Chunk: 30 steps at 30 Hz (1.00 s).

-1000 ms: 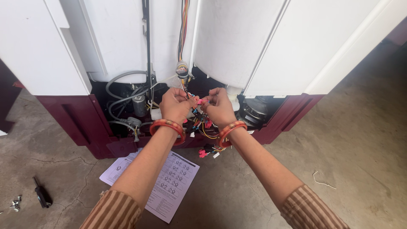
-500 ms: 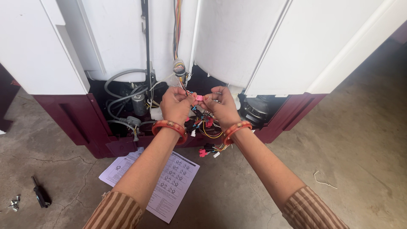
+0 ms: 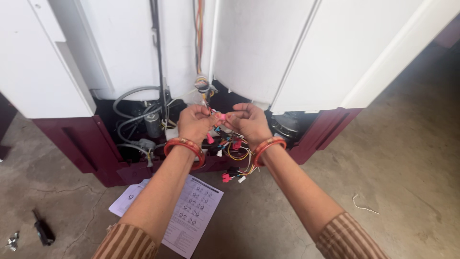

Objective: The person connects multiple colored electrical wire connectors inside the back compartment of a maroon and white appliance. They align and press together pink, white, and black connectors, then tuck the bundled wires into place.

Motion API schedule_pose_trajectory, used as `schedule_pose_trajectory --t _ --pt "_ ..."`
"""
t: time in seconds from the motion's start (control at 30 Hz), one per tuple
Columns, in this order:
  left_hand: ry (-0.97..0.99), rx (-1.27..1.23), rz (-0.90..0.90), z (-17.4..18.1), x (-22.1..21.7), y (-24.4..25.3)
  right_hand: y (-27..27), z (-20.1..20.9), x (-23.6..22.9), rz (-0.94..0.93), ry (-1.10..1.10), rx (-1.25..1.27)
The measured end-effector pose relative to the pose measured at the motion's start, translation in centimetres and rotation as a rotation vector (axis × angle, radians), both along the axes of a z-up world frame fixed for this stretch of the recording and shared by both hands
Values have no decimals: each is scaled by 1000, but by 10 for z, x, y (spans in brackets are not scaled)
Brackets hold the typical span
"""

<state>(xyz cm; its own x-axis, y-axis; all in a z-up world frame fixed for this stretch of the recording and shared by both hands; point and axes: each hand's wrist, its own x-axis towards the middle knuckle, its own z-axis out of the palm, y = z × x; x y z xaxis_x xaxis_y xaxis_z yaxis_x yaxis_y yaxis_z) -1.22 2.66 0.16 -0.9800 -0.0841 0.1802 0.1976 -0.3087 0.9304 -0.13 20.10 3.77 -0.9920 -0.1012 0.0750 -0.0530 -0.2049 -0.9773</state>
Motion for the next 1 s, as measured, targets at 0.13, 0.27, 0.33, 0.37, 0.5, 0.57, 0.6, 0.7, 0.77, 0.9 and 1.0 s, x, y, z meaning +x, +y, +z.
schedule_pose_trajectory --t 0.13,0.27,0.33,0.37,0.5,0.57,0.6,0.7,0.77,0.9,1.0 --pt "-18 -29 30 2 4 -3 2 -1 9 44 42 44" --pt "-56 58 35 0 13 0 3 -4 15 65 18 102" --pt "-46 72 55 1 18 1 3 -5 16 42 37 118" --pt "-32 73 74 -1 22 2 4 -5 15 29 60 135" --pt "-97 58 224 -10 32 0 9 -7 16 -105 45 250" --pt "-135 -46 282 -18 32 -2 13 -10 16 -108 28 205" --pt "-153 -99 314 -22 31 -4 13 -10 16 -107 20 181" --pt "-169 -283 299 -30 25 -8 14 -12 15 -110 -33 119" --pt "-156 -290 231 -34 21 -6 13 -14 10 -84 -8 108" --pt "-57 -497 219 -39 20 2 16 -27 2 -44 36 45" --pt "-118 -540 209 -44 27 5 24 -42 -2 -103 4 116"
